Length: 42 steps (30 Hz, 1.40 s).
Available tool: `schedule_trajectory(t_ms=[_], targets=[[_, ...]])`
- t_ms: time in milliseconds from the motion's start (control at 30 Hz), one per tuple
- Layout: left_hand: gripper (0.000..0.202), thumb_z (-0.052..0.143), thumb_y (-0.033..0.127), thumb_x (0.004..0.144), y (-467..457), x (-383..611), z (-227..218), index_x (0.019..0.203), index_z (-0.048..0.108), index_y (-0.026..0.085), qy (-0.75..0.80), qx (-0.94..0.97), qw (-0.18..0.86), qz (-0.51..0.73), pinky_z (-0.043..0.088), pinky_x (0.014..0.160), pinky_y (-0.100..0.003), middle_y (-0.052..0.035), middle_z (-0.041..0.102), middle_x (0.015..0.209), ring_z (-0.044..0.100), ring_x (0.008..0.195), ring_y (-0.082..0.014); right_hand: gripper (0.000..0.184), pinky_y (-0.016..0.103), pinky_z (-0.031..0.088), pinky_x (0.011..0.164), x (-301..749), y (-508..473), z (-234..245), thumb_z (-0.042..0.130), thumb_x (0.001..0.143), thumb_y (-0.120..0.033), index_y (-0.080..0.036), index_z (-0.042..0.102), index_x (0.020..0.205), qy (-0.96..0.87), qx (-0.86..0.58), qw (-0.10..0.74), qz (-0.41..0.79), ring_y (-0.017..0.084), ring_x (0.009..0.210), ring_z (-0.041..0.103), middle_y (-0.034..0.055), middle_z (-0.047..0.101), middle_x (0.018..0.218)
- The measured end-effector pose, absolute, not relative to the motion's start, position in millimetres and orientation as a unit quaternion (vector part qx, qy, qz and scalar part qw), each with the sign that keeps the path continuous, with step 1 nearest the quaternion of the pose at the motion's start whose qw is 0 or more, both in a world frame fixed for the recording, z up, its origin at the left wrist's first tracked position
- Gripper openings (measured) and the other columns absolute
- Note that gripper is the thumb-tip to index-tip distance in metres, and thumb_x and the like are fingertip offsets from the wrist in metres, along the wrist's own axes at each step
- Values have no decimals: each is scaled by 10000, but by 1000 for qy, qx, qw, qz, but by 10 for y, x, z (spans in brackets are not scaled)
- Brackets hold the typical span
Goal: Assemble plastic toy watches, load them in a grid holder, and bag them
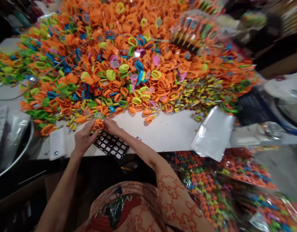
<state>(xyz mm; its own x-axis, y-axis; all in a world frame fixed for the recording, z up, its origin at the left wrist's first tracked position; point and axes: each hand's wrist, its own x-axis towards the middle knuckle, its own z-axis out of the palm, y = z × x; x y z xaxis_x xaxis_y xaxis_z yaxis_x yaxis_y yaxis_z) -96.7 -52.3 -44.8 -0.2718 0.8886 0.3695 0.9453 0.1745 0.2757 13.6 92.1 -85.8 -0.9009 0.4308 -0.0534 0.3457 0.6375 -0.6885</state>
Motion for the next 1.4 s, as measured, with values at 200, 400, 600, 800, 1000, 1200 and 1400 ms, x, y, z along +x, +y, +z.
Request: schedule_trajectory(t_ms=[200,400,600,800,1000,1200,1400], targets=[[503,563,480,1025,-482,-1021,-453,1475,604,260,-741,-613,92,-259,573,821,-346,-86,733,1343,748,1109,-283,341,327,524,981,735,1135,-939,651,920,-190,-221,693,1257,-866,-280,182,373,215,1108,673,79,723,1253],[529,550,491,1028,-440,-1006,-455,1518,560,293,-740,-610,112,-259,588,744,-419,-115,725,1346,751,1082,-342,395,336,527,929,2121,1809,-676,523,950,-128,-176,713,1293,-803,-537,152,209,242,1120,666,121,700,1294],[524,562,517,1012,-426,-1015,-489,1466,613,262,-754,-598,113,-247,587,779,-416,-115,739,1320,745,1099,-348,509,317,516,852,2381,2000,-748,388,980,-84,-259,699,1342,-835,-539,6,111,251,1285,593,106,615,1428],[519,567,511,985,-465,-1019,-499,1416,650,235,-786,-565,90,-236,596,860,-376,-99,719,1368,743,1119,-301,401,303,458,764,2198,1849,-731,393,989,-120,-203,702,1232,-858,-503,3,105,245,1144,637,139,647,1350],[439,567,402,978,-518,-1068,-517,1374,673,246,-793,-557,95,-228,630,872,-351,-76,727,1357,741,1155,-269,156,289,403,709,1965,1579,-871,506,867,-225,-185,629,954,-833,-470,145,254,209,811,626,78,698,922],[459,608,362,966,-550,-1151,-494,1418,634,288,-796,-545,66,-255,630,940,-393,-79,706,1392,716,1211,-282,143,264,372,635,1444,1335,-1042,551,676,-263,-222,556,813,-778,-451,213,383,185,692,564,11,642,763],[709,625,539,941,-834,-1130,-426,1573,441,277,-764,-467,-83,-438,583,1017,-426,-130,602,1504,679,1234,-270,125,246,354,601,1167,1094,-928,615,658,-307,-223,554,728,-757,-442,206,435,149,633,499,-39,566,625]])
